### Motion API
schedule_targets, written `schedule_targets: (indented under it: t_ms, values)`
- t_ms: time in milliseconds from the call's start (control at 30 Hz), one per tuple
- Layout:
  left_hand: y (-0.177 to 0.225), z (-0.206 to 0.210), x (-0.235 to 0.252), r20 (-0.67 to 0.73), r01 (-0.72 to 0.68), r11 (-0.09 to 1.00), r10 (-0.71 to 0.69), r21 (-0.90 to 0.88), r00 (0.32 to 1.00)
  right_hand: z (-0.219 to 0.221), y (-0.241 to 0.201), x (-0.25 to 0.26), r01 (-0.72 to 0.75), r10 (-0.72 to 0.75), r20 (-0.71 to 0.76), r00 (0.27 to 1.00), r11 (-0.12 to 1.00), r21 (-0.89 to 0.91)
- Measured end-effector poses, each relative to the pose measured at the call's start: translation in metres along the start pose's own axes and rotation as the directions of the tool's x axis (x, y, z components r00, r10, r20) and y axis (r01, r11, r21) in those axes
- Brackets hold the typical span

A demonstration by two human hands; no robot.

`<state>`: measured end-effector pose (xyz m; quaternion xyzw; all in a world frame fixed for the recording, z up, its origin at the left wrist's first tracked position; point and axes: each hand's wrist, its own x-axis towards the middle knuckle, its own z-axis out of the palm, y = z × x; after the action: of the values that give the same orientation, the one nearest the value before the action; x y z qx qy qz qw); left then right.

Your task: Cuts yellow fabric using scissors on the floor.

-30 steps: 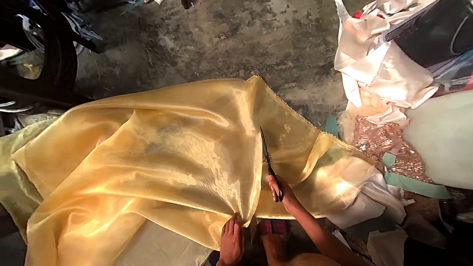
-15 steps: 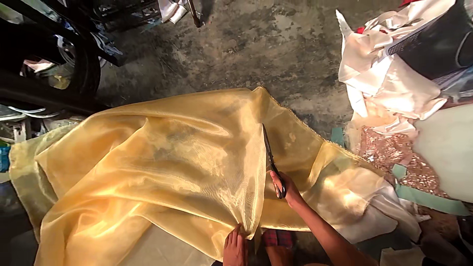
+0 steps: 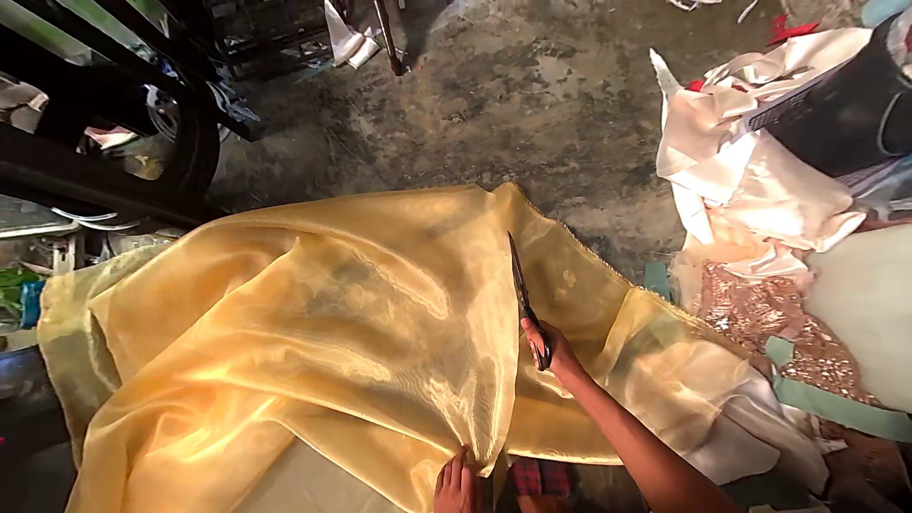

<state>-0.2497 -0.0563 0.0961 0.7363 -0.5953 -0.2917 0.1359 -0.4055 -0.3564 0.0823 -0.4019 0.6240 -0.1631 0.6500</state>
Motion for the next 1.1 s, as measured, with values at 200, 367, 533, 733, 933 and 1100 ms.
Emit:
schedule_targets:
  t_ms: [200, 367, 533, 733, 933, 1100]
  values:
    - [-0.001, 0.000, 0.000, -0.001, -0.016, 1.000, 0.016, 0.012, 1.000, -0.007, -0.014, 0.007, -0.001, 0.002, 0.047, 0.999, 1.000, -0.006]
    - [-0.002, 0.000, -0.001, 0.021, -0.018, 1.000, 0.017, 0.018, 1.000, -0.008, -0.028, 0.024, -0.003, 0.004, 0.081, 0.997, 1.000, -0.016]
    - [-0.001, -0.002, -0.003, 0.055, 0.005, 1.000, -0.004, -0.002, 0.998, -0.009, -0.036, 0.032, 0.002, 0.002, 0.070, 0.998, 0.999, -0.052]
    - [-0.001, -0.001, -0.003, 0.067, 0.024, 1.000, -0.025, 0.010, 0.997, -0.010, -0.036, 0.033, 0.039, -0.039, 0.002, 0.999, 0.999, -0.034]
    - [-0.002, -0.004, -0.004, 0.119, 0.046, 0.999, -0.042, -0.028, 0.992, -0.014, -0.042, 0.040, 0.055, -0.053, 0.029, 0.998, 0.997, -0.057]
    - [-0.004, -0.003, -0.005, 0.112, 0.030, 0.999, -0.028, -0.013, 0.993, -0.020, -0.063, 0.057, 0.016, -0.006, 0.067, 0.998, 0.989, -0.150]
